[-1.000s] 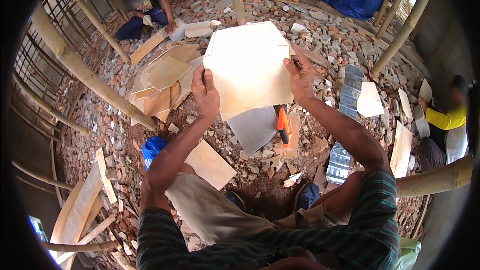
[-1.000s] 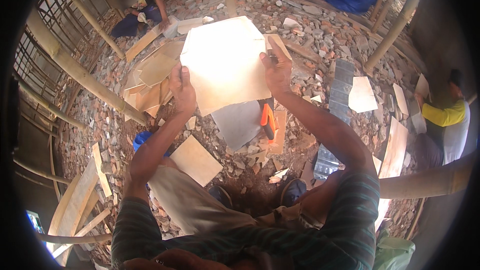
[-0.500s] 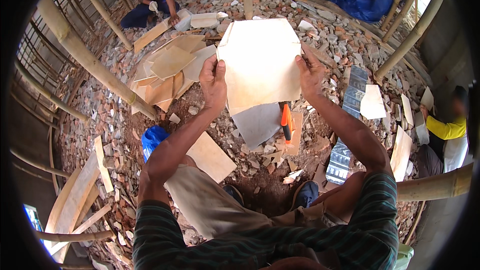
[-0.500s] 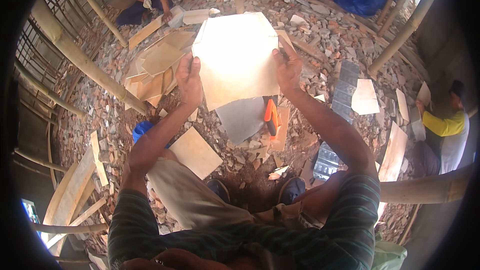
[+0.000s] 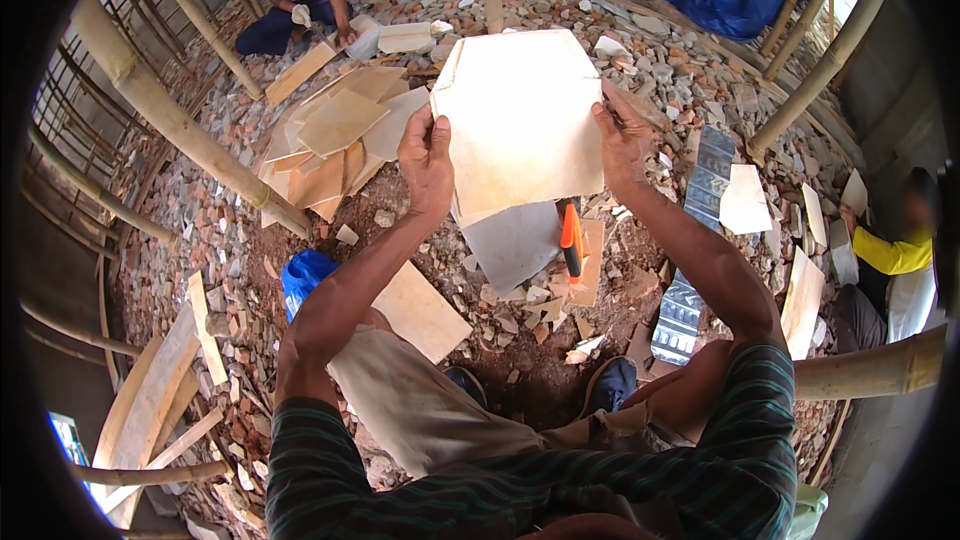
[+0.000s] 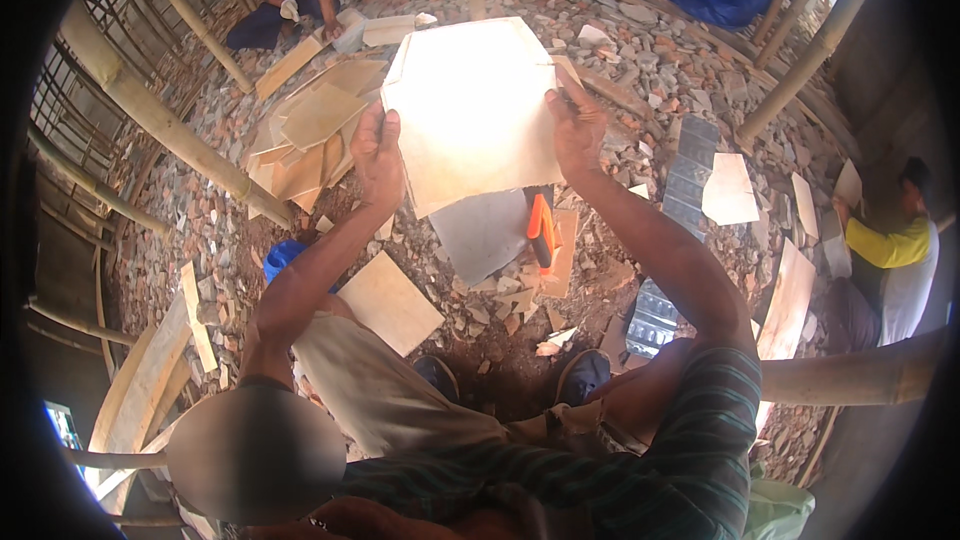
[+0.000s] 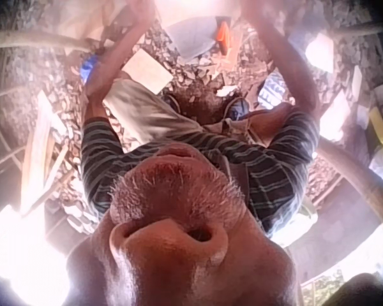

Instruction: The person sits on the ground and uses a hand saw to cut a rectangular piece of light-colored wood. They hold the wood with one hand and saw with the other, then inspect the cut piece and place it aside.

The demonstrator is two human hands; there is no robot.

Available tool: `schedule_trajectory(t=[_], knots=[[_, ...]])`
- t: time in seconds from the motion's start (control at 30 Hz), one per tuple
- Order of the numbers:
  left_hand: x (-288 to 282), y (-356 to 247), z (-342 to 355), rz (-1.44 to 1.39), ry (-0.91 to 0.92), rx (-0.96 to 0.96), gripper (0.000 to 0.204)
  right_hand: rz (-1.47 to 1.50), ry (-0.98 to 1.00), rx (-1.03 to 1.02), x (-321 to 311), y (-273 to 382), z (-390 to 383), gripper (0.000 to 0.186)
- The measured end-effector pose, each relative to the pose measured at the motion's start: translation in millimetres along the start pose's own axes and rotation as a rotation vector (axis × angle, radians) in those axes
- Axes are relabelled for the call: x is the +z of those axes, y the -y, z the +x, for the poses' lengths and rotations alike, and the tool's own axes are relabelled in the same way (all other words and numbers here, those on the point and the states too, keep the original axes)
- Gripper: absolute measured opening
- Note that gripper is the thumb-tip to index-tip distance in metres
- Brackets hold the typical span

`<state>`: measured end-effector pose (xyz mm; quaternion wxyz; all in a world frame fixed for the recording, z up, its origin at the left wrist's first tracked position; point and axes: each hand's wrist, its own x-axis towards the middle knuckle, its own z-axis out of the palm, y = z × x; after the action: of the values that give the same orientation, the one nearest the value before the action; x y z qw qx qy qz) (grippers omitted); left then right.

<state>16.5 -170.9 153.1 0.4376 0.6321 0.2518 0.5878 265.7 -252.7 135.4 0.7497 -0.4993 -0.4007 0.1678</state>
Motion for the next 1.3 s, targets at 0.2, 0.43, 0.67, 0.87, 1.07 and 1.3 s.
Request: schedule_trajectory(t=[0.2, 0.43, 0.67, 0.87, 1.07, 1.3], knots=[[4.9, -1.1, -0.2, -0.053, -0.009, 0.031, 0.027, -0.008, -0.012, -0.052, 1.0, 3.4, 0.1, 0.042], [3.2, 5.6, 0.9, -0.006, -0.052, 0.045, 0.026, 0.07, -0.003, -0.035, 6.3, 12.2, 0.3, 0.038], [1.3, 9.6, 1.8, 0.004, -0.043, 0.042, 0.03, 0.015, -0.033, -0.073, 8.0, 17.2, 3.6, 0.016], [4.2, 5.9, -1.6, 0.001, -0.041, 0.028, 0.032, -0.025, -0.069, -0.093, 6.0, 13.3, 4.4, 0.012], [4.9, 8.3, -1.3, -0.021, -0.049, 0.033, 0.031, -0.022, -0.092, -0.003, 5.3, 6.7, 6.9, 0.012], [4.4, 2.2, -3.9, 0.108, -0.031, 0.08, 0.028, 0.032, -0.108, 0.027, 5.2, -1.5, 11.5, 0.012]])
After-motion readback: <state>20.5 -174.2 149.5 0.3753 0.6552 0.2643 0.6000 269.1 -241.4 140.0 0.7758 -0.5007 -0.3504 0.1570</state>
